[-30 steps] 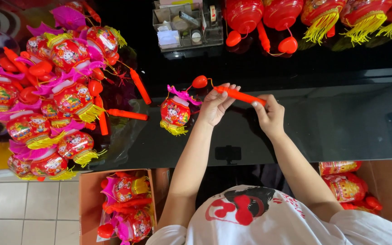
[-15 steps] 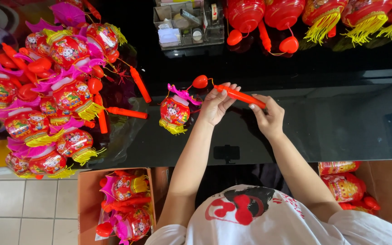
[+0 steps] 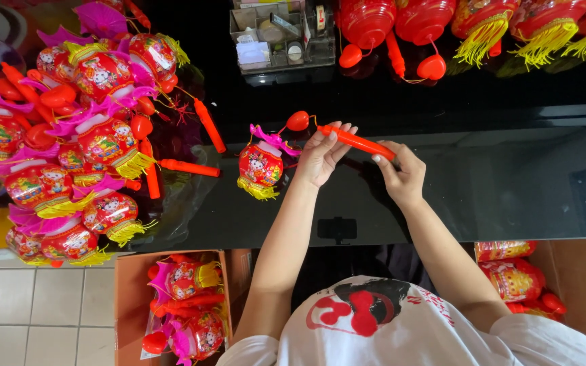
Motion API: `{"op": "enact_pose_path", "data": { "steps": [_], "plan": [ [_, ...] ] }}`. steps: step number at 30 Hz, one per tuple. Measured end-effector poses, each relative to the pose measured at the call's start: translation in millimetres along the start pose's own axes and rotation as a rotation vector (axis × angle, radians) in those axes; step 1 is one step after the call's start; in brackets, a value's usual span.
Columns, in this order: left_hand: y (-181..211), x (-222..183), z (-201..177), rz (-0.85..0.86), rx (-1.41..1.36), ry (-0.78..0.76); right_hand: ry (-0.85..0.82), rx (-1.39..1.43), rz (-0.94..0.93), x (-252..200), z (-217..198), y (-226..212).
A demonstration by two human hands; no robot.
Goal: Assembling small decorative Chinese lanterns by inserting batteries into handles and attaching them to the lantern bodies.
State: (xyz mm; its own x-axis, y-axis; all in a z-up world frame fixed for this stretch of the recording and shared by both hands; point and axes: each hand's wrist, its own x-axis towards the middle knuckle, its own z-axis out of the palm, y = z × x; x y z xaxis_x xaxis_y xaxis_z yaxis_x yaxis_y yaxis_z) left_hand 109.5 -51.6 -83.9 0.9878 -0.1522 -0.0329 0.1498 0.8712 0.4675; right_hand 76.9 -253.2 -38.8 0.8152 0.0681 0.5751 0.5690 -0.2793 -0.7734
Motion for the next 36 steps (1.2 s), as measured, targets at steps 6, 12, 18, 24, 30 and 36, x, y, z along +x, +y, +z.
{"op": "enact_pose_path", "data": {
  "steps": [6, 12, 18, 24, 30, 36],
  "plan": [
    [-0.3, -1.7, 1.2, 0.005, 0.014, -0.002, 0.005, 0.087, 0.076, -8.6, -3.1, 17.0],
    [-0.2, -2.2, 3.9, -0.003, 0.049, -0.018, -0.011, 0.018, 0.187, -11.3, -3.5, 19.2],
    [-1.7, -2.1, 5.0, -0.008, -0.006, 0.007, 0.108, -0.041, -0.115, -4.2, 3.0, 5.0],
    [-8.1, 1.5, -5.5, -0.059, -0.107, 0.007, 0.151, -0.138, -0.234, -14.6, 14.0, 4.9],
    [-9.0, 1.6, -6.0, -0.053, -0.095, 0.002, 0.035, 0.026, -0.002, -11.1, 11.1, 2.1],
    [-10.4, 4.5, -9.2, -0.069, -0.182, 0.006, 0.101, -0.121, -0.243, -7.4, 10.8, -1.7]
  ]
}}
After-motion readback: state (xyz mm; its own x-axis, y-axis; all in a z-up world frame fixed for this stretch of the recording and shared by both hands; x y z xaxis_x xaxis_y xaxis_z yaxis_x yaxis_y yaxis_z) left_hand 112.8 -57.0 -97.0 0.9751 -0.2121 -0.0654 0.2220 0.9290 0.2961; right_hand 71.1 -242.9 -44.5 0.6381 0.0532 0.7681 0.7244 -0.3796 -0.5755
